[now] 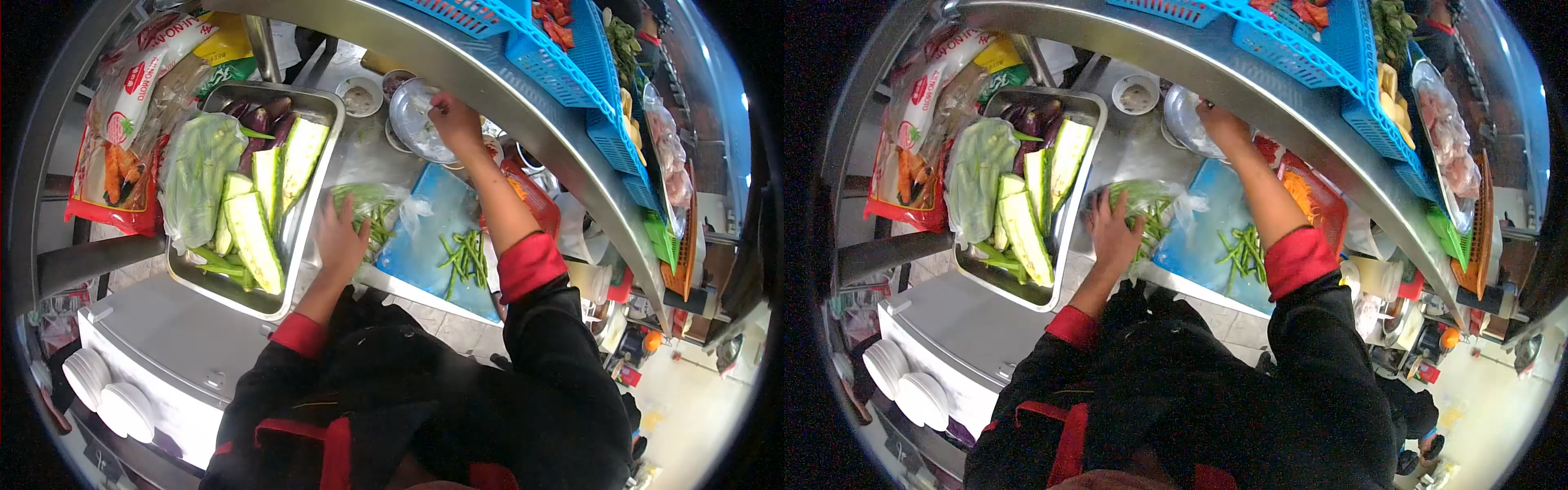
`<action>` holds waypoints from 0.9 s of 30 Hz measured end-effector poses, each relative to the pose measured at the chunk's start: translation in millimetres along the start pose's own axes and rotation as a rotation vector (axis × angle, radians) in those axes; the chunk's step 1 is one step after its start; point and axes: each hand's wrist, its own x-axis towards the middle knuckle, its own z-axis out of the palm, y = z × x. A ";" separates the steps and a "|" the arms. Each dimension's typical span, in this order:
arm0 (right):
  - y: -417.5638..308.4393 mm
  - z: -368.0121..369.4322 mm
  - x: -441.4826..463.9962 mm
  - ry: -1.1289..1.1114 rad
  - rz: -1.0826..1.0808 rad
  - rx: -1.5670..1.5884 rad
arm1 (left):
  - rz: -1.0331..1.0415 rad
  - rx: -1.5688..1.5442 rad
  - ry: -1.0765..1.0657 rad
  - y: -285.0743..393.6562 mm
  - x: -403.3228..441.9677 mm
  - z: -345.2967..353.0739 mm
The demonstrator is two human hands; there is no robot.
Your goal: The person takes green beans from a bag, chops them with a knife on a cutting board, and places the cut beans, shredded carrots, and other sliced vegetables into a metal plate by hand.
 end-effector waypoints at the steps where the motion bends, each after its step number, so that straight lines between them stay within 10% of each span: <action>1: 13.2 5.6 0.8 0.001 0.001 -0.001 | -0.010 0.020 0.031 13.8 8.7 -10.2; 3: 35.7 13.0 0.0 0.105 -0.318 -0.303 | -0.019 0.040 0.058 24.7 30.3 -6.9; 7: 40.9 -3.4 -17.8 0.273 -0.280 -0.362 | -0.167 -0.158 0.140 9.0 111.8 50.6; 10: -15.0 -83.1 -91.0 -0.036 -0.059 0.053 | -0.397 0.125 0.224 25.7 155.2 68.7; 17: 53.0 -126.4 -273.1 -0.135 0.202 0.384 | 0.110 0.207 0.162 -12.2 182.1 98.3; 27: 210.9 -104.0 -413.1 0.125 0.499 0.284 | 0.110 0.036 0.216 53.8 166.9 24.9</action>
